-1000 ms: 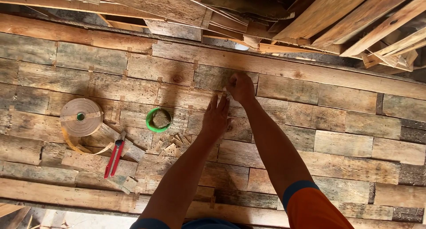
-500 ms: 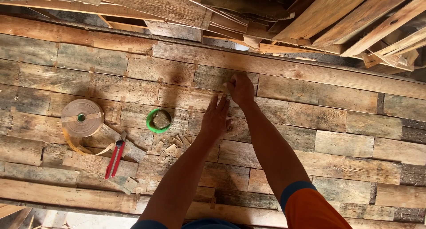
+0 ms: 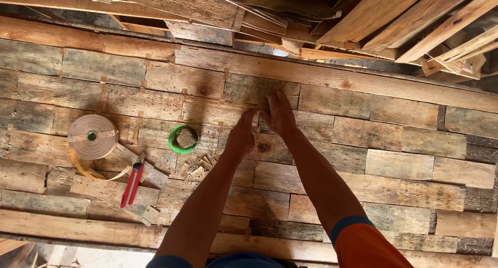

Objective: Sort and place small wooden sticks into a container at a workbench.

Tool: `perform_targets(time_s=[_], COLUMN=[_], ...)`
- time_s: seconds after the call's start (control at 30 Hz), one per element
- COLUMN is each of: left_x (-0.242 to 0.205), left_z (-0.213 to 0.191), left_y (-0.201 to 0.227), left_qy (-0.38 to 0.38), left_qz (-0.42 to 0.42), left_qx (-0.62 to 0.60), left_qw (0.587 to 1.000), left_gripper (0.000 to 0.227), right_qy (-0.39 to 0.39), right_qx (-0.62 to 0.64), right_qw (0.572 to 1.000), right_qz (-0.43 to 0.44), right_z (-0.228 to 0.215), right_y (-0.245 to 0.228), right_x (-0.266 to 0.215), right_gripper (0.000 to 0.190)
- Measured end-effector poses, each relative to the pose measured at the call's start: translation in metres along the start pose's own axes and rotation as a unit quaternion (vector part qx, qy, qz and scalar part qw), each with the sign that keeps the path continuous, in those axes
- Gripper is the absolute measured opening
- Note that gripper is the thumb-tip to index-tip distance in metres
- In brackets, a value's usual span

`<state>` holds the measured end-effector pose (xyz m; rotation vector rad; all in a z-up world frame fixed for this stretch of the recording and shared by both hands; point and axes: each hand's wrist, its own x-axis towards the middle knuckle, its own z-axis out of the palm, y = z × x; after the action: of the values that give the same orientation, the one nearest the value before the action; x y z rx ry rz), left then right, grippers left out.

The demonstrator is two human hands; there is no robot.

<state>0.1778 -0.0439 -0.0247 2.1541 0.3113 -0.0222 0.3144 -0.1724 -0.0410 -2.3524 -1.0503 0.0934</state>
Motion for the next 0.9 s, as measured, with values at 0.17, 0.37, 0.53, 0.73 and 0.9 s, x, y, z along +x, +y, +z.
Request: perform_targets(time_s=[0.17, 0.37, 0.53, 0.73, 0.9], left_x=[-0.003, -0.021, -0.046, -0.057, -0.057], left_z=[-0.014, -0.005, 0.017, 0.025, 0.024], left_y=[0.009, -0.005, -0.021, -0.021, -0.017], left_qy=[-0.032, 0.026, 0.114, 0.025, 0.018], left_qz=[-0.012, 0.05, 0.107, 0.083, 0.068], left_qx=[-0.017, 0.041, 0.174, 0.288, 0.261], left_qw=[0.999, 0.998, 0.972, 0.954, 0.963], left_gripper=[0.078, 0.051, 0.042, 0.072, 0.076], right_qy=[-0.028, -0.054, -0.075, -0.098, -0.057], right_qx=[0.0, 0.066, 0.052, 0.032, -0.008], right_qw=[1.0, 0.996, 0.982, 0.972, 0.977], right_qz=[-0.004, 0.039, 0.165, 0.21, 0.203], right_z=[-0.011, -0.019, -0.028, -0.014, -0.008], right_y=[-0.007, 0.002, -0.02, -0.032, -0.043], right_x=[-0.001, -0.007, -0.023, -0.034, -0.038], right_gripper=[0.059, 0.038, 0.022, 0.038, 0.042])
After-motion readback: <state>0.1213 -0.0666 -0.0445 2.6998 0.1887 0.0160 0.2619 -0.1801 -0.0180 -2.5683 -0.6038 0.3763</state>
